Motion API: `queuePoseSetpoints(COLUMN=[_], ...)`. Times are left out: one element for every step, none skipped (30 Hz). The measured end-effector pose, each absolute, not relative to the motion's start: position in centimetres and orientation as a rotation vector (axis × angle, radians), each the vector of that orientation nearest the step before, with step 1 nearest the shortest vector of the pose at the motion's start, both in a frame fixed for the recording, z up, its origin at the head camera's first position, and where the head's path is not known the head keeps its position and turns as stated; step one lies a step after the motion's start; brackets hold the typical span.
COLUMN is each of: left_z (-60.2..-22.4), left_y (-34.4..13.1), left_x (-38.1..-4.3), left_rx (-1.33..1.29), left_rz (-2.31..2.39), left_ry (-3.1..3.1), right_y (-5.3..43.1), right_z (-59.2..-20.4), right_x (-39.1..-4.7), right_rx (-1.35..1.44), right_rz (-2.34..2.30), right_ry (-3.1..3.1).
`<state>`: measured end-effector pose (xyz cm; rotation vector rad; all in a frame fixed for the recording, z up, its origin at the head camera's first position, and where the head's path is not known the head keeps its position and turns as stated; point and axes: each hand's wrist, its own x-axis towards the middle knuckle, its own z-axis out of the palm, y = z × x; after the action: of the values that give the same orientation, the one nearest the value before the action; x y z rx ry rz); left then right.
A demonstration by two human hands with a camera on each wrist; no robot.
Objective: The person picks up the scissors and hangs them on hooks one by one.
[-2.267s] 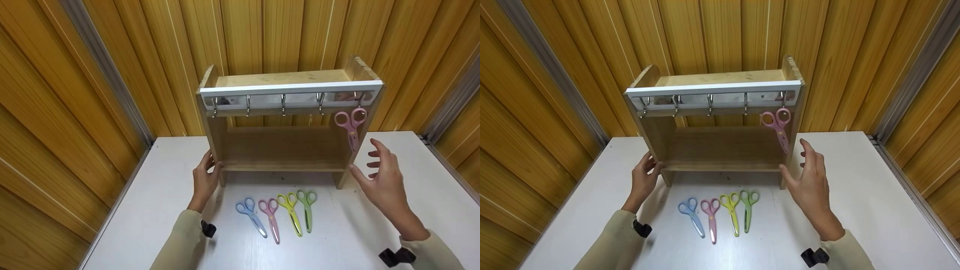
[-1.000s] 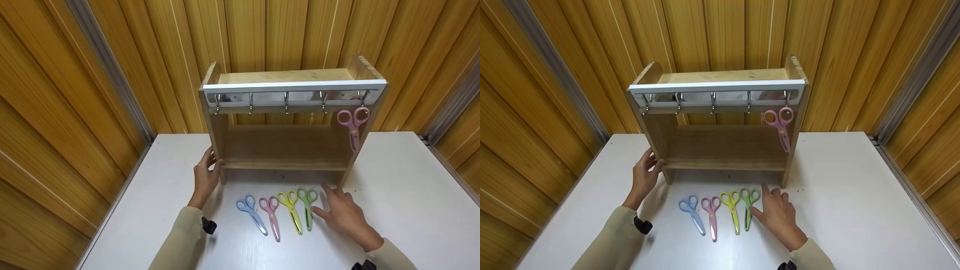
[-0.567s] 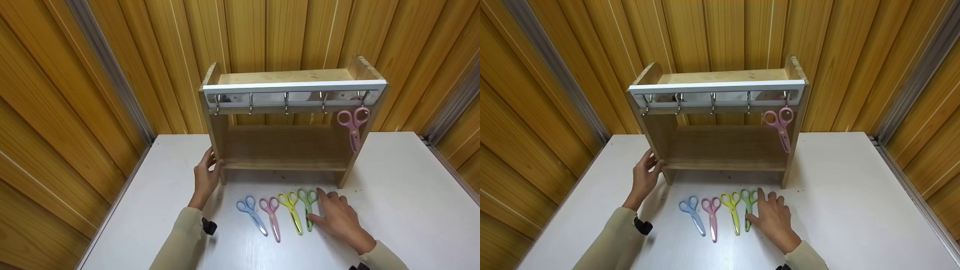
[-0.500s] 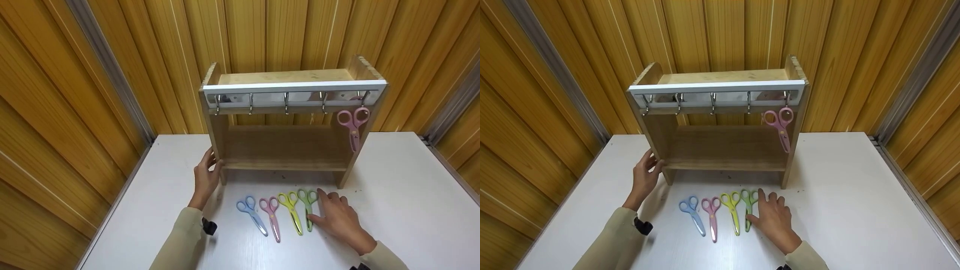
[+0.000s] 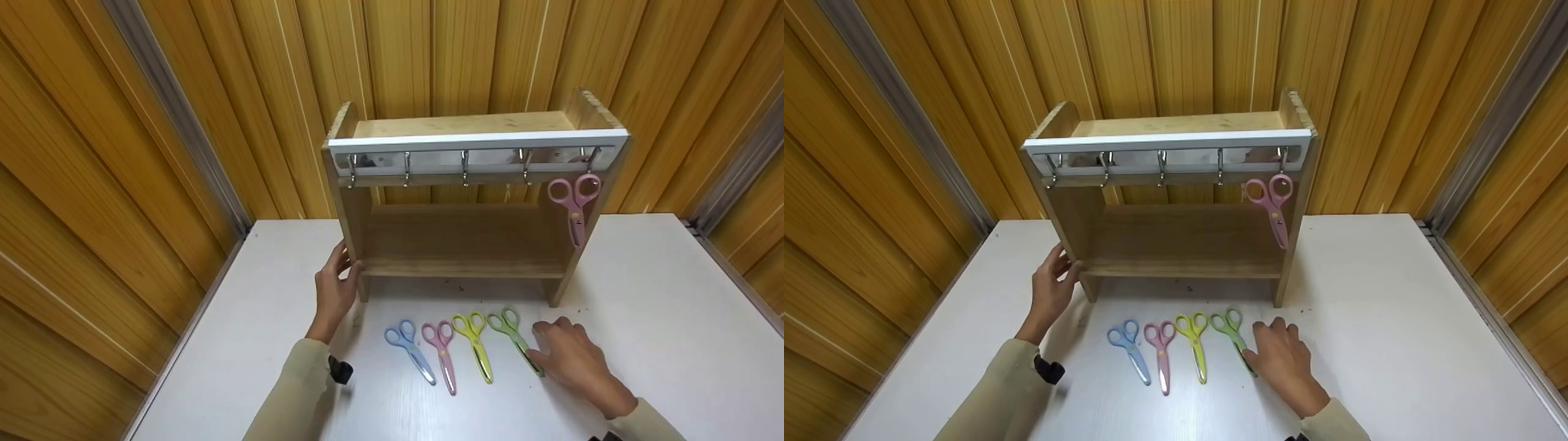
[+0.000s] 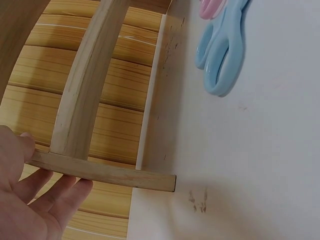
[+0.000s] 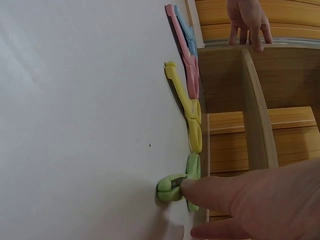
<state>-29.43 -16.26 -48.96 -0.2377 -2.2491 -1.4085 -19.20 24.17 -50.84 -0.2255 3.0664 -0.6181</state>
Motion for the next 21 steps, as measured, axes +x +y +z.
queuePoseSetpoints(left_z=[-49.0,-48.9,-48.9,-48.9,-48.9,-48.9,-48.8,-48.8,-48.8,-48.8,-48.8,-48.8,-48.8,-48.8,-48.8,-48.8,-48.8,-48.8,-48.8,-48.9,-48.9], left_y=[-16.3,-16.3,-16.2,-16.2,-16.2,-16.2,-16.2,-16.3,-16.3,-16.3,-16.3,-16.3,-16.3,-16.4,-16.4,-16.4,-16.3,-16.3,-16.3,-16.3,-16.3], left_x=[-29.4,-29.4,-29.4,-29.4,-29.4,-29.4,-29.4,-29.4,-29.4,-29.4,-29.4,-29.4,-29.4,-29.4,-29.4,-29.4,-29.4,-29.4,-29.4,-29.4,-29.4], left_rx=[-0.237,-0.234,-0.231,-0.231,-0.231,-0.232,-0.232,-0.233,-0.234,-0.238,-0.238,-0.236,-0.232,-0.231,-0.227,-0.227,-0.225,-0.228,-0.233,-0.235,-0.235], left_rz=[-1.408,-1.406,-1.408,-1.409,-1.410,-1.411,-1.411,-1.412,-1.412,-1.411,-1.410,-1.410,-1.408,-1.410,-1.409,-1.408,-1.408,-1.407,-1.405,-1.403,-1.399], left_ry=[-2.251,-2.252,-2.252,-2.253,-2.254,-2.253,-2.254,-2.253,-2.253,-2.252,-2.252,-2.251,-2.251,-2.249,-2.252,-2.252,-2.254,-2.254,-2.253,-2.253,-2.254], right_y=[24.4,24.6,24.8,24.9,25.1,25.3,25.4,25.5,25.7,25.8,25.9,26.0,26.1,26.1,26.2,26.2,26.3,26.3,26.4,26.4,26.4], right_z=[-50.8,-50.8,-50.8,-50.8,-50.8,-50.8,-50.8,-50.8,-50.8,-50.8,-50.8,-50.8,-50.9,-50.9,-50.9,-50.9,-50.9,-50.9,-50.9,-50.9,-50.9], right_x=[-19.2,-19.1,-19.1,-19.1,-19.1,-19.1,-19.1,-19.1,-19.1,-19.2,-19.2,-19.3,-19.3,-19.4,-19.4,-19.5,-19.5,-19.5,-19.4,-19.4,-19.4], right_rx=[-0.226,-0.228,-0.229,-0.232,-0.232,-0.229,-0.226,-0.223,-0.215,-0.209,-0.202,-0.196,-0.194,-0.192,-0.189,-0.188,-0.190,-0.194,-0.193,-0.193,-0.193], right_rz=[-0.622,-0.633,-0.644,-0.655,-0.668,-0.682,-0.691,-0.699,-0.705,-0.712,-0.721,-0.731,-0.737,-0.745,-0.754,-0.763,-0.767,-0.771,-0.773,-0.774,-0.776], right_ry=[3.063,3.060,3.058,3.057,3.053,3.048,3.041,3.035,3.029,3.024,3.018,3.013,3.009,3.005,3.000,2.996,2.994,2.993,2.991,2.991,2.991])
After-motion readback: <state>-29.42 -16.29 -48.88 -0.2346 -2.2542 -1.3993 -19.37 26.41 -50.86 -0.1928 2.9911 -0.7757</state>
